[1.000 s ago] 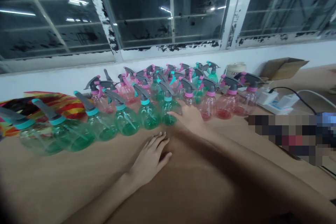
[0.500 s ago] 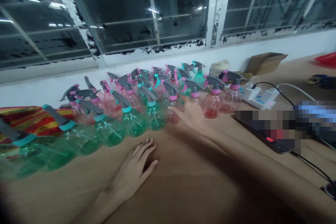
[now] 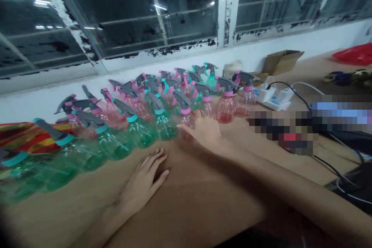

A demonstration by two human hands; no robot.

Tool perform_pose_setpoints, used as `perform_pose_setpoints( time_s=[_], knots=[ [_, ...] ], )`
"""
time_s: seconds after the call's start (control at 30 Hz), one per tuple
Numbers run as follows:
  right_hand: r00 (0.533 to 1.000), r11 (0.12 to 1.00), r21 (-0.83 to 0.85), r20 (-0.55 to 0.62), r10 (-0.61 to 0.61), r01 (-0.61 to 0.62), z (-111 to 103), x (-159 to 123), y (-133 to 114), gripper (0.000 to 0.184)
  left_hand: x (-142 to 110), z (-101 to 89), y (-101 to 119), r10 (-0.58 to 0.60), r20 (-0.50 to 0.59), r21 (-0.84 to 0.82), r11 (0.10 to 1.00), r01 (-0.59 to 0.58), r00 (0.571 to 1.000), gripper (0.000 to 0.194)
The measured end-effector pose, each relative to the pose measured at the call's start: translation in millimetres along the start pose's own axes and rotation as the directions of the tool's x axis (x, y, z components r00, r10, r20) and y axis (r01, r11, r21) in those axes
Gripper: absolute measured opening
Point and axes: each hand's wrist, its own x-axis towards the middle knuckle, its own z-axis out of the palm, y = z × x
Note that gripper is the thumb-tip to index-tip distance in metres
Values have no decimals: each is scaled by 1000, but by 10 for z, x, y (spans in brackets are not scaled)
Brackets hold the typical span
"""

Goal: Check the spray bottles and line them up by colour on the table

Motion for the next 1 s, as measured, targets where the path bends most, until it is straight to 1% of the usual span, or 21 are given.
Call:
perform_pose_setpoints(
  time_s=[0.17, 0.27, 0.4, 0.5, 0.63, 0.7, 0.77, 0.83, 0.9, 0.93, 1.0],
  knots=[
    [999, 1000, -20, 37, -15, 16, -213, -358, -27, 71, 9, -5, 6, -21, -19, -81, 997, 19, 1000, 38],
    [993, 996, 16, 79, -86, 85, -333, -578, -35, 69, -16, -34, 67, -21, -37, -145, 989, 16, 999, 44],
    [961, 963, 146, 128, -246, 227, -455, -860, -37, 67, -80, -85, 225, 5, -2, -335, 942, -5, 1000, 69],
    [937, 936, 192, 135, -322, 294, -507, -1024, -56, 63, -122, -98, 332, 30, 28, -450, 893, -14, 999, 83],
    [916, 919, 203, 155, -371, 338, -544, -1104, -84, 64, -156, -86, 392, 57, 11, -576, 817, -41, 998, 91],
    [909, 917, 201, 173, -379, 344, -569, -1069, -80, 63, -166, -85, 399, 38, 20, -603, 797, -19, 999, 91],
    [898, 906, 242, 195, -395, 347, -602, -990, -62, 59, -171, -95, 402, 13, 41, -605, 796, 15, 999, 91],
    [857, 854, 371, 225, -463, 364, -633, -887, -47, 55, -168, -116, 406, 2, 65, -603, 797, 38, 998, 91],
    [800, 752, 553, 234, -553, 358, -652, -784, -54, 52, -158, -143, 411, 19, 75, -605, 795, 31, 997, 93],
    [780, 691, 638, 219, -586, 340, -653, -740, -70, 53, -152, -156, 412, 37, 72, -608, 794, 14, 997, 94],
    [768, 591, 759, 199, -609, 272, -638, -673, -124, 59, -141, -180, 410, 91, 61, -611, 791, -35, 994, 95]
  ],
)
